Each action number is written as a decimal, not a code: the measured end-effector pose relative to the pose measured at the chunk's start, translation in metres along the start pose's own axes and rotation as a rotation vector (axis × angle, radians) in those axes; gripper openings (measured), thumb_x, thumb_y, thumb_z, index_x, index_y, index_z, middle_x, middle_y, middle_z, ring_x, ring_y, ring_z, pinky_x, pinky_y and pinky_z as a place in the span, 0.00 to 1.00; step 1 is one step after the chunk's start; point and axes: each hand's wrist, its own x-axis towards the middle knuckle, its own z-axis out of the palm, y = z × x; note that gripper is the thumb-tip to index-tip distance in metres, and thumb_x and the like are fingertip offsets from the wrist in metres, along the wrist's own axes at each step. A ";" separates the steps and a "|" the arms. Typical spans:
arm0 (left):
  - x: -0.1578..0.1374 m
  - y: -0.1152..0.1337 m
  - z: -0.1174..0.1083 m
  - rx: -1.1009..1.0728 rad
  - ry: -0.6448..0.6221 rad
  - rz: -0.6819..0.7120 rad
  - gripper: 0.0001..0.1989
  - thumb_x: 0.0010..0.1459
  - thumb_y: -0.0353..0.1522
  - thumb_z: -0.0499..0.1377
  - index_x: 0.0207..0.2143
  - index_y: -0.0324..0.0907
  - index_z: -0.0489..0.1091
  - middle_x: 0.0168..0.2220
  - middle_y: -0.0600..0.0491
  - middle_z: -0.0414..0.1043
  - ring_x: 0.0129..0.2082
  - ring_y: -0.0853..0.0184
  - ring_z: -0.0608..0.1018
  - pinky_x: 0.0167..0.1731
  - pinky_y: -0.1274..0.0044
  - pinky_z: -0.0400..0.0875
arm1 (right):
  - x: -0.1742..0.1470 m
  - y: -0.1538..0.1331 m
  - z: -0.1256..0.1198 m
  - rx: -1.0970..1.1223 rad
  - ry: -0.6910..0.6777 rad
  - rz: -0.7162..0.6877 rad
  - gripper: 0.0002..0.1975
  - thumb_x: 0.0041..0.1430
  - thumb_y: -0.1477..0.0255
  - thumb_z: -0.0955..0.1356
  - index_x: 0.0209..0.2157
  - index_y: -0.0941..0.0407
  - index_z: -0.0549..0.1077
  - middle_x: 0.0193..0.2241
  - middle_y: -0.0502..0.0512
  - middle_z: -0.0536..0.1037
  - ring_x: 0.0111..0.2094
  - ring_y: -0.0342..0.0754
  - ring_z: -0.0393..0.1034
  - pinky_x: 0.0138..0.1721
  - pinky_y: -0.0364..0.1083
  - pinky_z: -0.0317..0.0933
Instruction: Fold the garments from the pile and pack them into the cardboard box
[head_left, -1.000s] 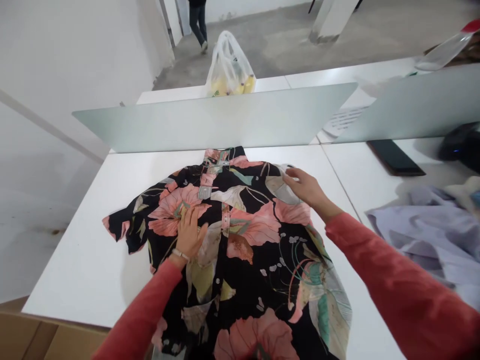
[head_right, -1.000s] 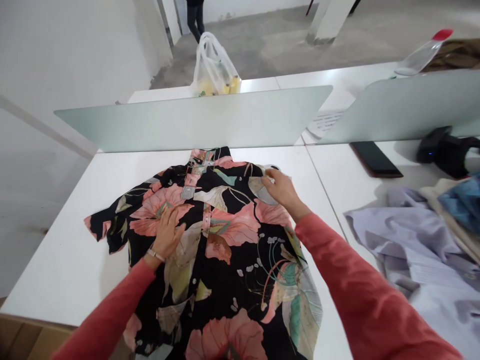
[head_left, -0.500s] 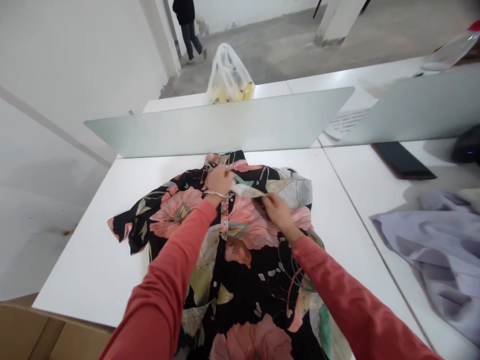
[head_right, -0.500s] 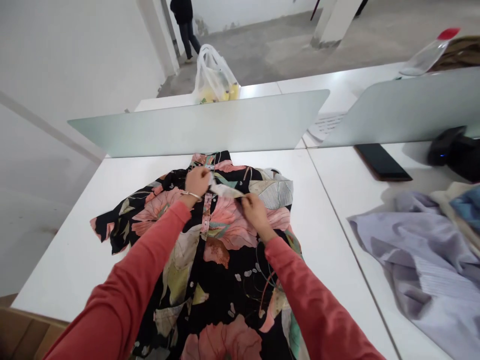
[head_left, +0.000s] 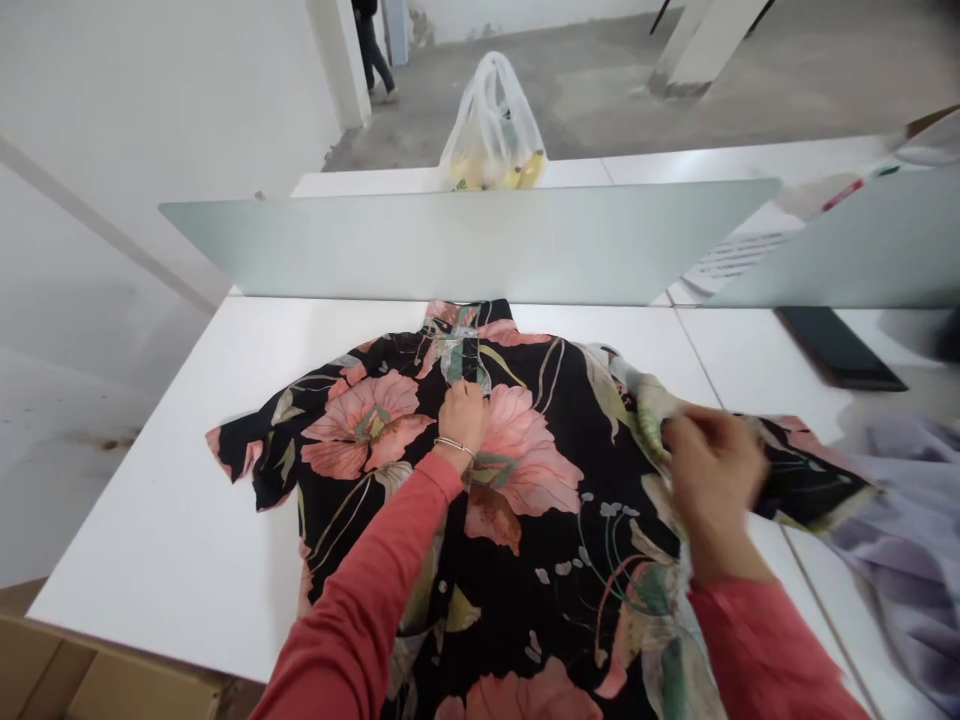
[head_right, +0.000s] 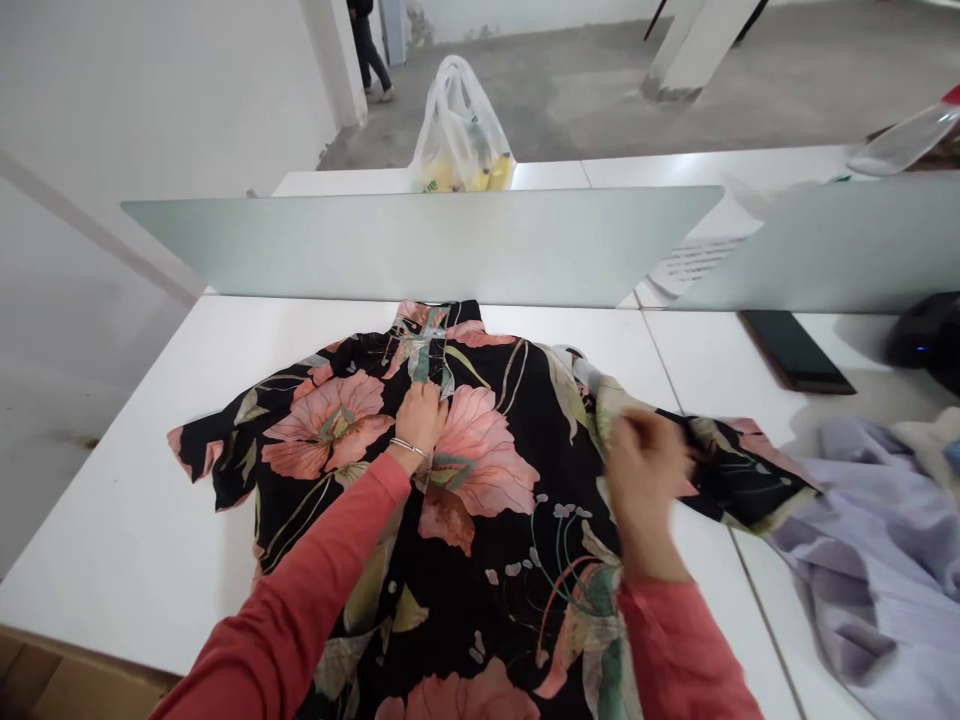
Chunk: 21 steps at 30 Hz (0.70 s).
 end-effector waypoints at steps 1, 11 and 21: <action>0.002 -0.003 0.002 0.015 -0.017 -0.022 0.13 0.57 0.32 0.46 0.40 0.33 0.64 0.38 0.43 0.65 0.38 0.62 0.71 0.34 0.74 0.68 | 0.003 -0.021 0.022 -0.022 -0.082 -0.037 0.13 0.48 0.64 0.61 0.32 0.56 0.68 0.29 0.57 0.70 0.31 0.49 0.66 0.34 0.51 0.61; 0.015 -0.006 0.009 0.035 -0.149 -0.025 0.14 0.56 0.28 0.46 0.41 0.33 0.66 0.37 0.42 0.67 0.35 0.61 0.75 0.31 0.74 0.69 | 0.016 -0.088 0.163 -0.519 -0.722 -0.292 0.10 0.52 0.73 0.60 0.32 0.61 0.70 0.37 0.62 0.71 0.39 0.52 0.65 0.38 0.46 0.57; 0.025 -0.013 0.007 -0.108 -0.172 -0.045 0.13 0.52 0.29 0.49 0.35 0.34 0.70 0.35 0.42 0.70 0.34 0.60 0.75 0.32 0.73 0.68 | 0.034 -0.075 0.161 -0.301 -0.791 -0.124 0.09 0.53 0.73 0.60 0.29 0.61 0.70 0.25 0.54 0.71 0.27 0.42 0.65 0.28 0.39 0.57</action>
